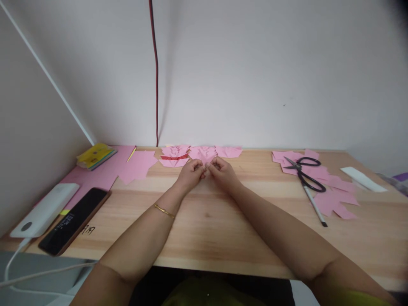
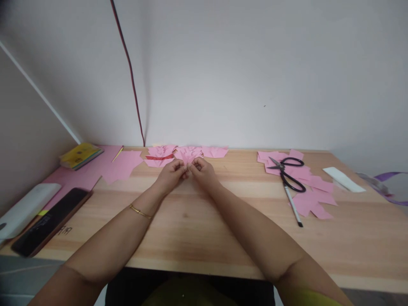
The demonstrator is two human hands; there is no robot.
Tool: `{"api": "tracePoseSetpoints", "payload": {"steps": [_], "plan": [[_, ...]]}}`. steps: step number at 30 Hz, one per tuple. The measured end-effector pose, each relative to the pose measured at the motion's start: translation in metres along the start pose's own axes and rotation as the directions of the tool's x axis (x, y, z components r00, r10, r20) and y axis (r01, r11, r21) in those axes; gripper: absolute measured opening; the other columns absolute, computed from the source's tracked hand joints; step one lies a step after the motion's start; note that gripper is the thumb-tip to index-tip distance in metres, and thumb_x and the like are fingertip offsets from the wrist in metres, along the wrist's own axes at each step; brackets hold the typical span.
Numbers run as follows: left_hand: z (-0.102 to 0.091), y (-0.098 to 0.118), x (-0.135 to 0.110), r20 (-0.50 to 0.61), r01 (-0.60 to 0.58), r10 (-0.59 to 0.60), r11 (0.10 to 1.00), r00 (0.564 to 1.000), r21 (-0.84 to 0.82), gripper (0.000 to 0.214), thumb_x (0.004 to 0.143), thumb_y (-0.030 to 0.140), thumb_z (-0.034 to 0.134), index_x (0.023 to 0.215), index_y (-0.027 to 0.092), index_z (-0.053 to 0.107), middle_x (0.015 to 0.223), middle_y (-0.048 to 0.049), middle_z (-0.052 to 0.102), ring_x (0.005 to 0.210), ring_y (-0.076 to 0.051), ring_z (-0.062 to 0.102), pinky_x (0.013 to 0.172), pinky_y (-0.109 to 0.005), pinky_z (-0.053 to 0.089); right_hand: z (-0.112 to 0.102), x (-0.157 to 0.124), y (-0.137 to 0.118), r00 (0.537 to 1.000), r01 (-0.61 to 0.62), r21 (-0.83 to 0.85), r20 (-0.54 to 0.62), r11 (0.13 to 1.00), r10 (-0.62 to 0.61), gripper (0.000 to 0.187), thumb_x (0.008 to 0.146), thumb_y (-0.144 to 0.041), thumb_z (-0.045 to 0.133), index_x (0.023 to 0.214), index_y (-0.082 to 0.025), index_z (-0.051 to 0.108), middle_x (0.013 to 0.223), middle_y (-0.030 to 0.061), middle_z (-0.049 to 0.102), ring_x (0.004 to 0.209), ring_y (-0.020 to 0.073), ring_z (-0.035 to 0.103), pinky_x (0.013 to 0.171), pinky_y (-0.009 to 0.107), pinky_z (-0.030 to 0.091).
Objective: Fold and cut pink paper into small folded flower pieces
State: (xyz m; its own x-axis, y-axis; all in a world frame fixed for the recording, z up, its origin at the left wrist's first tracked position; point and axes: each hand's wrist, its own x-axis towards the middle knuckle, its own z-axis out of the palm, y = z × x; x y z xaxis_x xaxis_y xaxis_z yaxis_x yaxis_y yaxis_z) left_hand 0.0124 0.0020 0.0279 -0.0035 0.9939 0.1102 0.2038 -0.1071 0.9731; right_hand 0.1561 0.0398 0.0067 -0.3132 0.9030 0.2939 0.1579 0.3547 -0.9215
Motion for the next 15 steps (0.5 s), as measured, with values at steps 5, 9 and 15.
{"api": "tracePoseSetpoints", "payload": {"steps": [5, 9, 15], "plan": [[-0.0019, 0.0023, -0.001, 0.018, 0.013, -0.013, 1.0, 1.0, 0.007, 0.019, 0.076, 0.031, 0.06, 0.063, 0.018, 0.053, 0.055, 0.0021, 0.052, 0.054, -0.011, 0.048, 0.053, -0.023, 0.036, 0.0009, 0.001, 0.0032, 1.0, -0.014, 0.055, -0.009, 0.998, 0.014, 0.025, 0.078, -0.043, 0.058, 0.072, -0.02, 0.049, 0.063, -0.0033, 0.049, 0.058, 0.0117, 0.043, 0.056, 0.025, 0.035], [-0.0028, 0.0, 0.0, 0.019, -0.03, 0.028, 0.994, 0.999, 0.1, 0.016, 0.076, 0.028, 0.059, 0.064, 0.019, 0.055, 0.055, 0.0018, 0.053, 0.054, -0.012, 0.047, 0.053, -0.023, 0.036, 0.0005, 0.0014, 0.0046, 0.999, -0.024, 0.096, 0.027, 0.995, 0.022, 0.025, 0.076, -0.044, 0.06, 0.076, -0.019, 0.055, 0.065, -0.0026, 0.051, 0.06, 0.0119, 0.045, 0.057, 0.025, 0.036], [-0.0056, 0.0021, 0.0006, 0.046, -0.156, 0.149, 0.953, 0.988, 0.261, 0.015, 0.077, 0.024, 0.053, 0.063, 0.02, 0.054, 0.057, 0.0016, 0.056, 0.058, -0.013, 0.049, 0.058, -0.025, 0.038, -0.0008, -0.001, -0.0006, 0.997, -0.079, 0.138, 0.015, 0.987, 0.078, 0.027, 0.075, -0.044, 0.06, 0.069, -0.019, 0.052, 0.059, -0.0043, 0.046, 0.056, 0.0104, 0.04, 0.054, 0.024, 0.034]]}}
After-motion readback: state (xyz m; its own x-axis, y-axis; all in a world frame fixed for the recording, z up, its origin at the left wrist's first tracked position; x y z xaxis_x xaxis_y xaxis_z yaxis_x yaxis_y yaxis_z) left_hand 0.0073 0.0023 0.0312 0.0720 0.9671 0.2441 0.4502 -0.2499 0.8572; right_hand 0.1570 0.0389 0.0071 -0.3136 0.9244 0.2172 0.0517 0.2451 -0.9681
